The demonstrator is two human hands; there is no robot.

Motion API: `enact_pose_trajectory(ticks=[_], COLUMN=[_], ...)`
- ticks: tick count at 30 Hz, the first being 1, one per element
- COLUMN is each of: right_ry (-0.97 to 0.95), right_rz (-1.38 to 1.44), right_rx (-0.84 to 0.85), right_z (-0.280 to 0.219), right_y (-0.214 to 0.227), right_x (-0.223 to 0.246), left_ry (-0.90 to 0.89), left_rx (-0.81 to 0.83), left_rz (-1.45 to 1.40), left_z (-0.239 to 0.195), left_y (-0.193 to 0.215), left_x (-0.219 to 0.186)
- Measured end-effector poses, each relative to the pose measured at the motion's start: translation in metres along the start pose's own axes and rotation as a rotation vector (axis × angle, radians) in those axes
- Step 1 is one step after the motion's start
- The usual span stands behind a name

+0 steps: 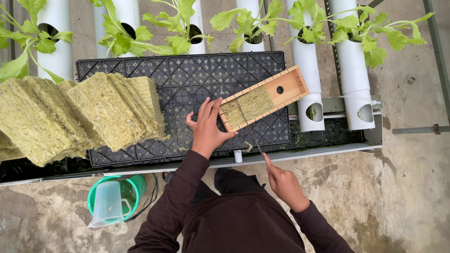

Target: The person places rectangular rockwool blocks into a wooden cutting frame and uses a long serrated knife to slice them into smaller pieces. The cut pieces are then placed onto a black tray next to a hydroponic system with growing lettuce.

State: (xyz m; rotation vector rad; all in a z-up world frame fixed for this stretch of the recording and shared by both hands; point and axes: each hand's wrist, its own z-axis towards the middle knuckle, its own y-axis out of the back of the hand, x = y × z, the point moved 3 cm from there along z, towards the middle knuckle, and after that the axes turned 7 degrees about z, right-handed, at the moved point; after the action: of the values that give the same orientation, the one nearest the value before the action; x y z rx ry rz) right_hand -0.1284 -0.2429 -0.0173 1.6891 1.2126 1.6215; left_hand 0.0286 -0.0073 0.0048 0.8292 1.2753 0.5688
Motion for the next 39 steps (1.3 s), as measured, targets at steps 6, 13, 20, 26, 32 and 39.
enact_pose_trajectory(ticks=[6,13,20,26,32,39], right_ry=[0.191,0.223,0.228,0.212,0.170,0.098], right_rz=[-0.008,0.064,0.041,0.077,0.039,0.012], right_rx=[-0.082,-0.225,-0.283,-0.170,-0.085,-0.033], right_z=[-0.051,-0.030,0.066,0.085,0.078,0.070], right_y=[0.002,0.024,0.044,0.047,0.045,0.044], right_x=[-0.017,-0.040,-0.003,-0.001,-0.002,0.000], left_ry=[0.018,0.013,0.003,0.009,0.001,-0.004], left_rx=[-0.049,-0.047,-0.023,-0.019,-0.015,-0.011], left_rz=[0.154,0.175,0.024,0.027,0.016,0.023], left_z=[0.001,0.000,-0.001,-0.001,-0.001,-0.001], left_y=[-0.013,-0.011,-0.003,-0.001,0.005,0.006], left_x=[0.010,0.007,0.001,0.000,-0.004,-0.006])
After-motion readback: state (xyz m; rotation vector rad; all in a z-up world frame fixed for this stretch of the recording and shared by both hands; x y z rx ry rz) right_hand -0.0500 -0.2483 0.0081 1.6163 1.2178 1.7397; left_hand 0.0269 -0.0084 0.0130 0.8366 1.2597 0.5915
